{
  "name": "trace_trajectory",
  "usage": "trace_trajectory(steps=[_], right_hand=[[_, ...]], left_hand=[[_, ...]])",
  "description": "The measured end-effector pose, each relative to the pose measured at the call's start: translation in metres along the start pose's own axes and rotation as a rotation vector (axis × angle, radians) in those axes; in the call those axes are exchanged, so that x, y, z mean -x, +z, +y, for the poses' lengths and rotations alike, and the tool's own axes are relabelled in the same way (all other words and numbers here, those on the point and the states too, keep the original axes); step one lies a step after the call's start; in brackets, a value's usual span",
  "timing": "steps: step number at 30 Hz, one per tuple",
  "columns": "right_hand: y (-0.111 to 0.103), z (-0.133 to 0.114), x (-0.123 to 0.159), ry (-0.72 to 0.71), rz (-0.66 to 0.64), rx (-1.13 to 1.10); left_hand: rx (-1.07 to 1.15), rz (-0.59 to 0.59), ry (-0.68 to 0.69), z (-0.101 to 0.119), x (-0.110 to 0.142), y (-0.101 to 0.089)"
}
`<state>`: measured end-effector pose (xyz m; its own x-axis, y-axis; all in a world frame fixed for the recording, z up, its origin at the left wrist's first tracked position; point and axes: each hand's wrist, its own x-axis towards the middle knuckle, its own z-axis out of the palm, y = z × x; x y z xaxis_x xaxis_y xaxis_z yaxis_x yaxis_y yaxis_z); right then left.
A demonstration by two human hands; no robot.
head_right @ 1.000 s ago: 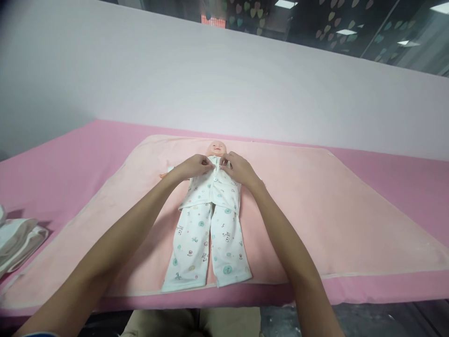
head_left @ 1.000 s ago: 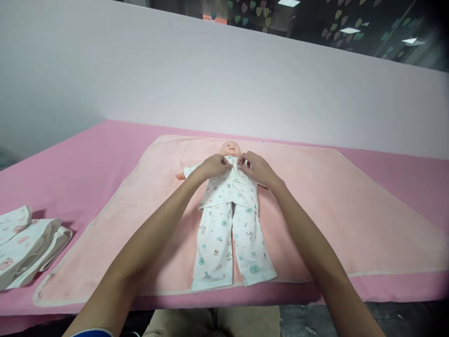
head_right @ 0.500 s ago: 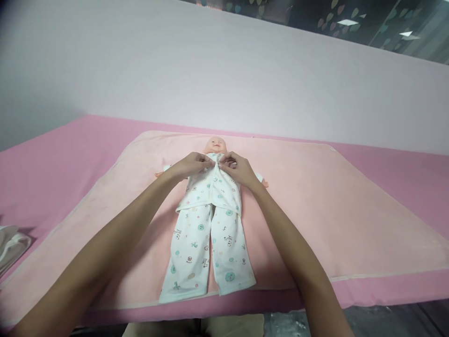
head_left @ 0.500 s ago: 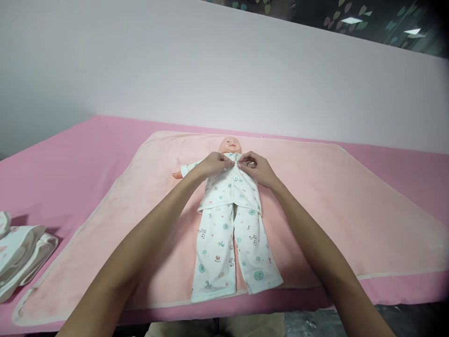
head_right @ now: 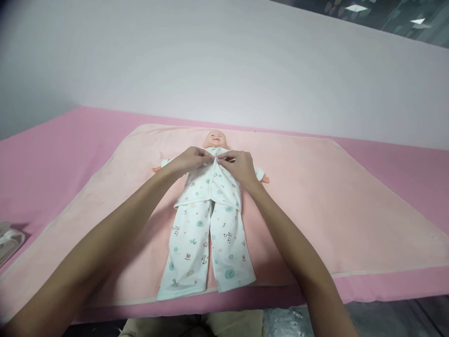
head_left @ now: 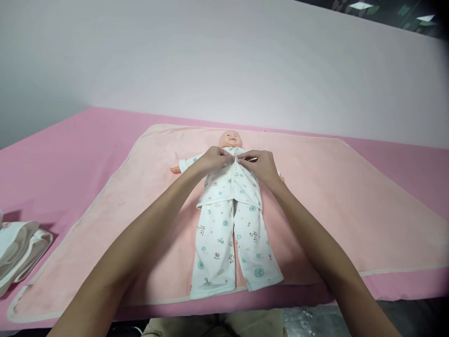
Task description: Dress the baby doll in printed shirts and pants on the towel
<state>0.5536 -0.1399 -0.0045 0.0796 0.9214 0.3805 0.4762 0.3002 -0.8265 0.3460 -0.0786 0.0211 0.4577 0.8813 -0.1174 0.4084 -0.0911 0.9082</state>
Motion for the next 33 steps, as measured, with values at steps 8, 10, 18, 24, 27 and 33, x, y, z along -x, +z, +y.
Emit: trace_trajectory(steps=[8, 10, 18, 24, 27, 33], right_hand=[[0.005, 0.004, 0.001, -0.043, -0.01, 0.062], [0.007, 0.007, 0.001, -0.01, -0.001, 0.028], [0.004, 0.009, 0.0, 0.023, -0.059, 0.014], [0.002, 0.012, 0.001, -0.02, -0.111, 0.013], [-0.002, 0.013, -0.005, -0.063, -0.097, 0.058], [-0.011, 0.024, -0.046, -0.018, -0.189, 0.193]], left_hand=[[-0.017, -0.031, 0.056, 0.002, 0.004, 0.003], [-0.05, -0.001, 0.08, 0.003, 0.006, 0.008], [-0.172, 0.083, 0.078, 0.005, 0.007, 0.007], [-0.258, 0.106, 0.054, 0.002, 0.007, 0.005], [-0.278, 0.148, 0.077, -0.001, 0.003, 0.006], [-0.336, 0.236, 0.213, -0.013, -0.024, -0.002]])
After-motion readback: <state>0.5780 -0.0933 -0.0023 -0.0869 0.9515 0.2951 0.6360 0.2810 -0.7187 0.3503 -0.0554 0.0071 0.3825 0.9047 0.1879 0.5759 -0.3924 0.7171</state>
